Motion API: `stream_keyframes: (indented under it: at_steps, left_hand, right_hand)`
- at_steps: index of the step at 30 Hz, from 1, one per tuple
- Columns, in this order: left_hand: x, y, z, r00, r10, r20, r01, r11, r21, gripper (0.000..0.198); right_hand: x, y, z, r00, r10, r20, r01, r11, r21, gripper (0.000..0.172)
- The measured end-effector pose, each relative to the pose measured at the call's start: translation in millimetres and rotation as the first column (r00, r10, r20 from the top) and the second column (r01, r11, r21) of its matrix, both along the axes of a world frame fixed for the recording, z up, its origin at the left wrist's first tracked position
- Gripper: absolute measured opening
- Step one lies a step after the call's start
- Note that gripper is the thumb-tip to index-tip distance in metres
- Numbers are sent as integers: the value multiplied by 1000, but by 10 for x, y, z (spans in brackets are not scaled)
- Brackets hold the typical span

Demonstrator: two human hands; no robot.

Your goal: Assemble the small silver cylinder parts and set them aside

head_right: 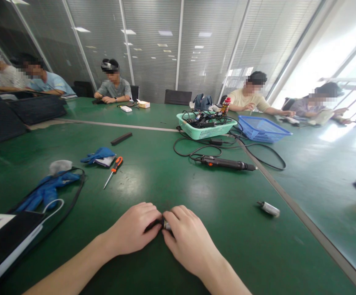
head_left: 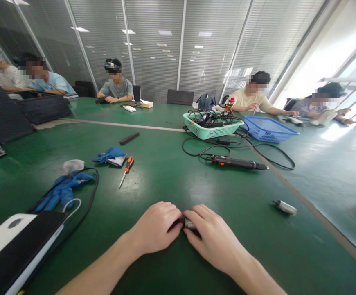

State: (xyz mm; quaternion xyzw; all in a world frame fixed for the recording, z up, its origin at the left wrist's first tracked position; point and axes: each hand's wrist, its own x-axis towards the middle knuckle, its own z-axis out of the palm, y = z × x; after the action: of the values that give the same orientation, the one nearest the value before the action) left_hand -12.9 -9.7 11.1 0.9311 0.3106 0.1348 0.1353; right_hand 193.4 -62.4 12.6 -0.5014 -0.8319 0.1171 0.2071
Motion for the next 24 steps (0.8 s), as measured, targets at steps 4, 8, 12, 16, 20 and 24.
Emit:
stream_keyframes:
  at_steps: [4,8,12,16,20,24]
  left_hand:
    - [-3,5,-1,1000,-3,12,3,1000,-2,7]
    - [-6,6,1,1000,0,9,0,1000,-3,7]
    - [-5,5,0,1000,2,0,-2,1000,-5,6]
    - [-7,5,-9,1000,4,7,-4,1000,6,7]
    - [-8,6,-15,1000,5,4,-5,1000,11,7]
    - [-6,6,-9,1000,7,0,-7,1000,-4,6]
  right_hand:
    - [0,2,-9,1000,-2,-3,2,1000,18,27]
    - [-5,4,1,1000,-4,0,4,1000,-2,26]
    - [-4,-2,4,1000,-1,0,1,1000,-12,26]
    - [0,1,-5,1000,2,-3,-2,1000,-8,25]
    - [1,6,-4,1000,6,-6,-6,1000,8,25]
    - [1,0,8,1000,3,-5,-3,1000,-3,26]
